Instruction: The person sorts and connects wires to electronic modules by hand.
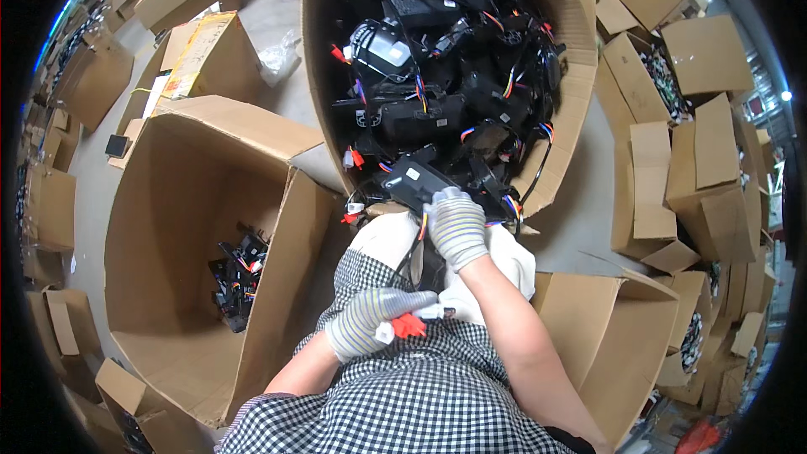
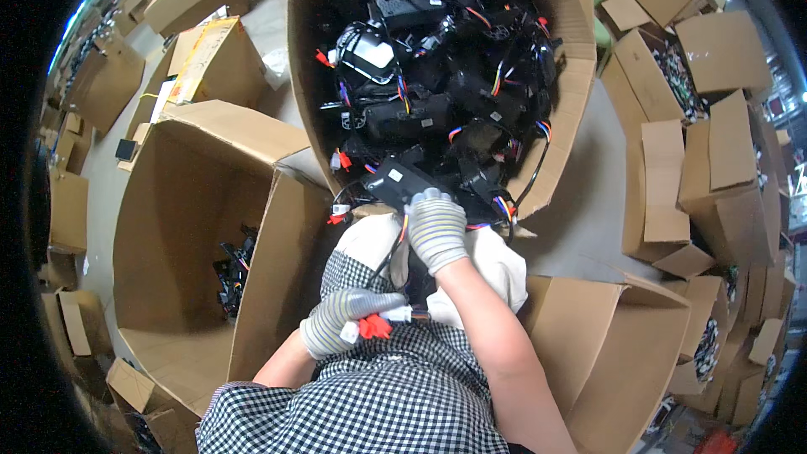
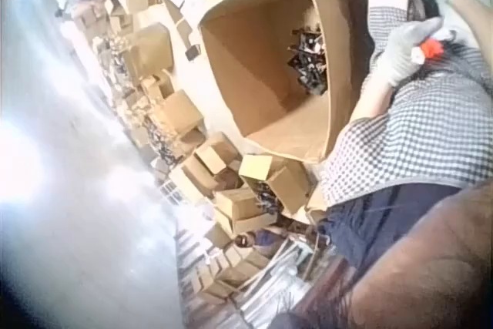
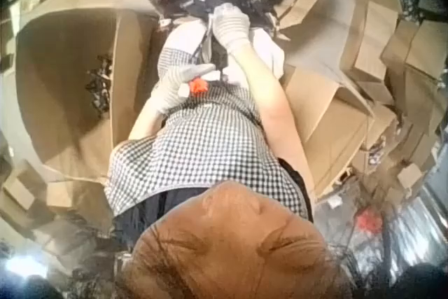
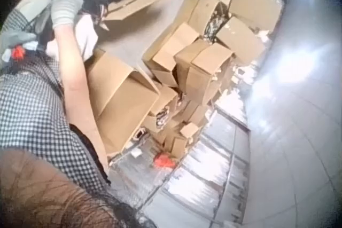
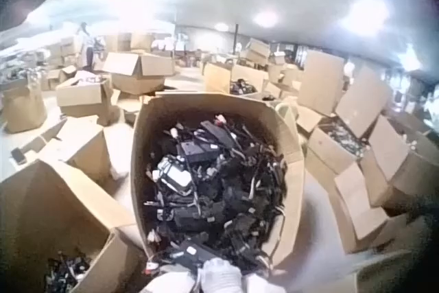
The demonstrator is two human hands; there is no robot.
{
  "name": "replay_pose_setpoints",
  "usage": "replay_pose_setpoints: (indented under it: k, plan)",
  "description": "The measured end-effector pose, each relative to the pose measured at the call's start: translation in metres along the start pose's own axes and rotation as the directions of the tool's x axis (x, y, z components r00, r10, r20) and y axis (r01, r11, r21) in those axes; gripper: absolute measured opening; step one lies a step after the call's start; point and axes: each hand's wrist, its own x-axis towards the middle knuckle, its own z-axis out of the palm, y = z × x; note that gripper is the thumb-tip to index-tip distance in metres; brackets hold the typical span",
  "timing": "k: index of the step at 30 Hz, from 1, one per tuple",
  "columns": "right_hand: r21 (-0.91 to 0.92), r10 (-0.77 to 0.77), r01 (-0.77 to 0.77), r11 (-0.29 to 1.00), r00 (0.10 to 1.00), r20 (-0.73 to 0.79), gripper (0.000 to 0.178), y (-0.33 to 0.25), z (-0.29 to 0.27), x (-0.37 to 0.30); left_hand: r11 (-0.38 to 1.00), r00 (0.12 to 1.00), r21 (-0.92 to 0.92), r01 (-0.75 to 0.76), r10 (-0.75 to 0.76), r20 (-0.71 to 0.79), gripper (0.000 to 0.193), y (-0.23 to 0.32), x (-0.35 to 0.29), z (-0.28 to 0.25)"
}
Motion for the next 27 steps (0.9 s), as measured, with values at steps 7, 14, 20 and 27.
replay_pose_setpoints:
  k: [7, 14, 20, 27]
  plan:
    - [0.894, 0.258, 0.097, -0.437, 0.966, 0.021, 0.040, 0.033, -0.020, -0.020, 0.952, 0.952, 0.018, -0.306, 0.306, -0.004, 0.053, 0.012, 0.017, 0.032]
    - [0.496, -0.049, -0.253, -0.830, 0.921, 0.388, 0.026, 0.060, 0.055, -0.082, 1.000, 0.998, 0.005, -0.009, 0.010, -0.067, 0.050, 0.005, 0.010, 0.044]
    - [0.902, -0.107, -0.404, -0.150, 0.914, 0.391, 0.066, 0.017, -0.058, -0.141, 0.984, 0.929, -0.039, 0.176, -0.180, -0.324, 0.041, 0.003, -0.001, 0.038]
    - [0.837, -0.155, -0.508, 0.206, 0.827, 0.540, 0.044, 0.025, -0.078, -0.158, 0.992, 0.923, 0.007, 0.124, -0.113, -0.369, 0.036, -0.010, 0.011, 0.036]
